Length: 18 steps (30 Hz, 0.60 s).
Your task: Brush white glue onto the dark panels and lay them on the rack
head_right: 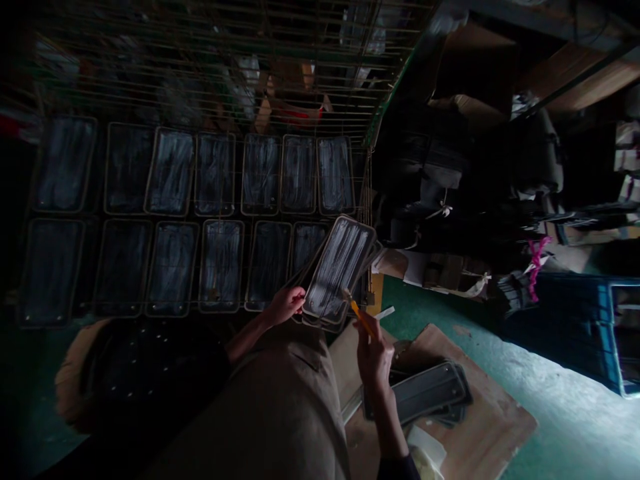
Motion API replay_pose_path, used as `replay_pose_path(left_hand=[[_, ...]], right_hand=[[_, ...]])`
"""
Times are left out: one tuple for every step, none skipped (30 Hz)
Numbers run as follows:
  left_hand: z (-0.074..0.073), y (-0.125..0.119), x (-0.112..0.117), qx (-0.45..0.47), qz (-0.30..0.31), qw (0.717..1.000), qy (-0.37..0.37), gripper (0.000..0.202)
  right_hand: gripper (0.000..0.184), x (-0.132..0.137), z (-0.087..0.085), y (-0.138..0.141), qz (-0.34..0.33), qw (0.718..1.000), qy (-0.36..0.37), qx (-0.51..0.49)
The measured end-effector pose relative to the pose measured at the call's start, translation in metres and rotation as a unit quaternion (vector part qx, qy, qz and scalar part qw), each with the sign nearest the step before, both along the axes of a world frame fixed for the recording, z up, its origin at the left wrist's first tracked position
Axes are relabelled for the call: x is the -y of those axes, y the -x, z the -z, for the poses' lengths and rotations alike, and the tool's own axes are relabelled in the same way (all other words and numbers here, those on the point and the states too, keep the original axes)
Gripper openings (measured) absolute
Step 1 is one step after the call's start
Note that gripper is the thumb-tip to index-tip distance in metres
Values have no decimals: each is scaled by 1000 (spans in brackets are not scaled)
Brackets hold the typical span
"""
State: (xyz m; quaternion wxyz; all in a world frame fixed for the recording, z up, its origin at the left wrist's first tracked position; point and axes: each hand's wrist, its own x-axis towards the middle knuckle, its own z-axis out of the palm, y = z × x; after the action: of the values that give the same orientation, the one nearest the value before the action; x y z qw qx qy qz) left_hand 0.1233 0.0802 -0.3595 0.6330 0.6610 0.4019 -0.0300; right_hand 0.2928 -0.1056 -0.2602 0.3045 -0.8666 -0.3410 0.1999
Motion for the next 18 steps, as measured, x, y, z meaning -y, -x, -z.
replay_pose_path(left_hand=[[0, 0, 0, 0, -2, 1000, 1, 7], [0, -1, 1, 1, -4, 1000, 1, 7], [0, -1, 1, 0, -3, 1000, 0, 7], [0, -1, 1, -3, -2, 1000, -2, 7], [0, -1, 1, -7, -1, 1000, -5, 8], [0, -1, 1, -11, -1, 1000, -8, 9], [0, -1, 1, -15, -1, 1000, -10, 10], [0, -1, 2, -16, 1, 1000, -9, 10], [0, -1, 2, -14, 1, 1000, -7, 10], [0, -1, 2, -11, -1, 1000, -3, 10], [1, 0, 2, -7, -2, 1000, 3, 9], [1, 0, 3, -3, -4, 1000, 7, 9], [1, 0, 3, 0, -6, 1000, 11, 8], [2, 0, 4, 2, -8, 1000, 12, 7], [2, 0, 4, 4, -9, 1000, 11, 7], [1, -1, 4, 5, -8, 1000, 11, 7], [1, -1, 4, 6, -10, 1000, 10, 7], [1, -2, 5, 4, -13, 1000, 12, 6]], right_hand=[[30, -3, 1, -5, 5, 1000, -8, 9], [30, -4, 1, -6, 5, 1000, -12, 11], [30, -4, 2, -5, -2, 1000, -10, 7], [30, -2, 2, -1, -13, 1000, -2, -2], [30, 2, 1, 5, -27, 999, 9, -16], [29, 6, 0, 12, -40, 998, 18, -34], [28, 11, -1, 18, -53, 997, 26, -56], [27, 15, -3, 22, -59, 995, 29, -78], [27, 18, -5, 23, -60, 993, 29, -93], [26, 19, -6, 21, -57, 993, 28, -101], [26, 18, -8, 15, -50, 994, 25, -98], [26, 13, -8, 7, -42, 995, 22, -85], [28, 6, -8, -5, -32, 997, 16, -65], [29, -4, -8, -18, -20, 999, 9, -44], [31, -15, -7, -31, -9, 1000, -2, -23], [32, -28, -6, -44, 4, 1000, -15, -6], [33, -41, -5, -57, 16, 999, -32, 8], [33, -54, -4, -67, 29, 998, -50, 22]])
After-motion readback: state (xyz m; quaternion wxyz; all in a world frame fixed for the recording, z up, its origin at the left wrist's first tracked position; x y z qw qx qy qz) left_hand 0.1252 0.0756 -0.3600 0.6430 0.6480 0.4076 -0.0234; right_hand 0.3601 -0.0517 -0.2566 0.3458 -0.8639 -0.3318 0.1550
